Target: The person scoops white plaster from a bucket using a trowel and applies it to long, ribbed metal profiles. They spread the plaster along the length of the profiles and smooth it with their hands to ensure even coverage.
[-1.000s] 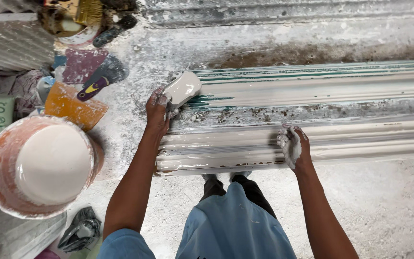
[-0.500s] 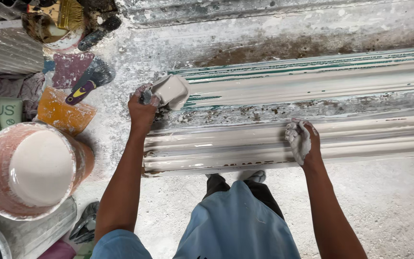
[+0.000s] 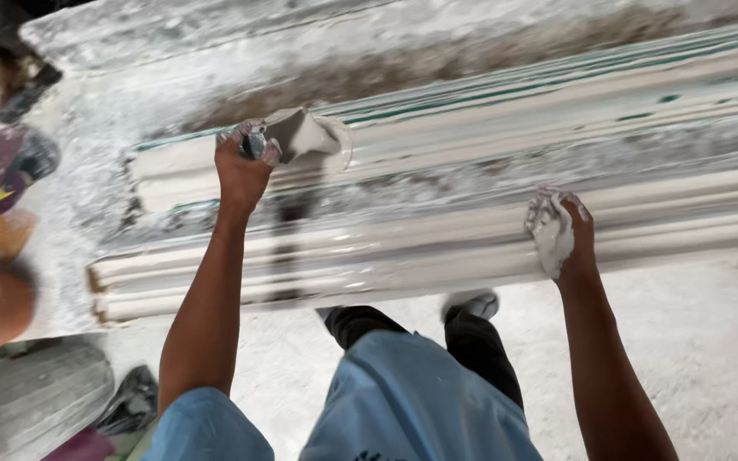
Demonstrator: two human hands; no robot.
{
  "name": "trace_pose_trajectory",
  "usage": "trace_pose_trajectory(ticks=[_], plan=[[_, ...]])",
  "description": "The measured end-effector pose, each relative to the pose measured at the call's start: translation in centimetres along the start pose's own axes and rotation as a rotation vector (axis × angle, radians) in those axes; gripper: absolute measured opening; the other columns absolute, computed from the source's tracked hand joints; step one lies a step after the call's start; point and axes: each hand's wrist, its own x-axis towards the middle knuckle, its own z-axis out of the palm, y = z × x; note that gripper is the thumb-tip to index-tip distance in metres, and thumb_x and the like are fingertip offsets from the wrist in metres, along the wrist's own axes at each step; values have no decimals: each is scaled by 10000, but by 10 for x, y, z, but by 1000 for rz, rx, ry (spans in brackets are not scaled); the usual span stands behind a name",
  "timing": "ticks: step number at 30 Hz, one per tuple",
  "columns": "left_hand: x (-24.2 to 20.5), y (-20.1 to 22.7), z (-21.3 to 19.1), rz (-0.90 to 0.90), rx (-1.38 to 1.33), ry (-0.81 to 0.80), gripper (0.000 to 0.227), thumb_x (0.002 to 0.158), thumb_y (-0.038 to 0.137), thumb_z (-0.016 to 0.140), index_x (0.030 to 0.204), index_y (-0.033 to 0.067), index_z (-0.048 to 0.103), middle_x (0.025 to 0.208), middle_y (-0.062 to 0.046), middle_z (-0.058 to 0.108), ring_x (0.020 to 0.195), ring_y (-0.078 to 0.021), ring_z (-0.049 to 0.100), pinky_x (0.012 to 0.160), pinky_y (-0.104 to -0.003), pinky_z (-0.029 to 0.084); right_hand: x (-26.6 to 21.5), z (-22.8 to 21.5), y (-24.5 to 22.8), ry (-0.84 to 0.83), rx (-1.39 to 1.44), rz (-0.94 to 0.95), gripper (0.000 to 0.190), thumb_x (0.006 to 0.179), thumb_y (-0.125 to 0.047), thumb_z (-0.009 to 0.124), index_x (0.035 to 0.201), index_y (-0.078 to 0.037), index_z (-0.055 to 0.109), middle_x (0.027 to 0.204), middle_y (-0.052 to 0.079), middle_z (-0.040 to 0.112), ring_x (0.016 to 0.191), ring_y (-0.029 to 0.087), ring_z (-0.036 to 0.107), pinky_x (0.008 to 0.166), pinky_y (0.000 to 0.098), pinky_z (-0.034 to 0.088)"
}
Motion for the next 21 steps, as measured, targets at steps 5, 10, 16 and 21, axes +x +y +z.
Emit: trace_pose_trajectory(ticks=[5, 10, 16, 21], plan=[[-7, 81, 194, 283, 172, -14, 217, 895, 37, 799, 1089, -21, 722, 868, -45, 657, 794, -119, 551, 719, -284, 500, 25, -128, -127, 53, 2, 6, 225, 1045, -246, 641, 1179, -75, 584, 1041, 79, 622, 926, 203, 593, 798, 345, 490], [-9, 180, 408, 349, 201, -141, 278, 850, 114, 779, 1100, 15, 709, 869, -83, 706, 817, -195, 630, 853, -394, 511, 73, -246, -248, 62, 22, -72, 197, 1038, -219, 672, 1151, -86, 579, 1077, 87, 640, 944, 220, 612, 795, 363, 486], [-30, 289, 677, 571, 451, -123, 402, 800, 191, 863, 1118, -9, 720, 960, -255, 597, 904, -373, 531, 785, -496, 472, 158, -419, -389, 61, -14, -140, 212, 972, -156, 653, 1176, -96, 652, 1102, 20, 653, 1027, 155, 640, 920, 321, 532], [-41, 389, 887, 563, 400, -296, 404, 814, 169, 808, 1183, 17, 741, 945, -168, 661, 911, -344, 553, 841, -494, 497, 206, -560, -525, 115, -6, -51, 166, 1065, -144, 662, 1202, -50, 649, 1057, 32, 657, 951, 162, 638, 819, 328, 529]])
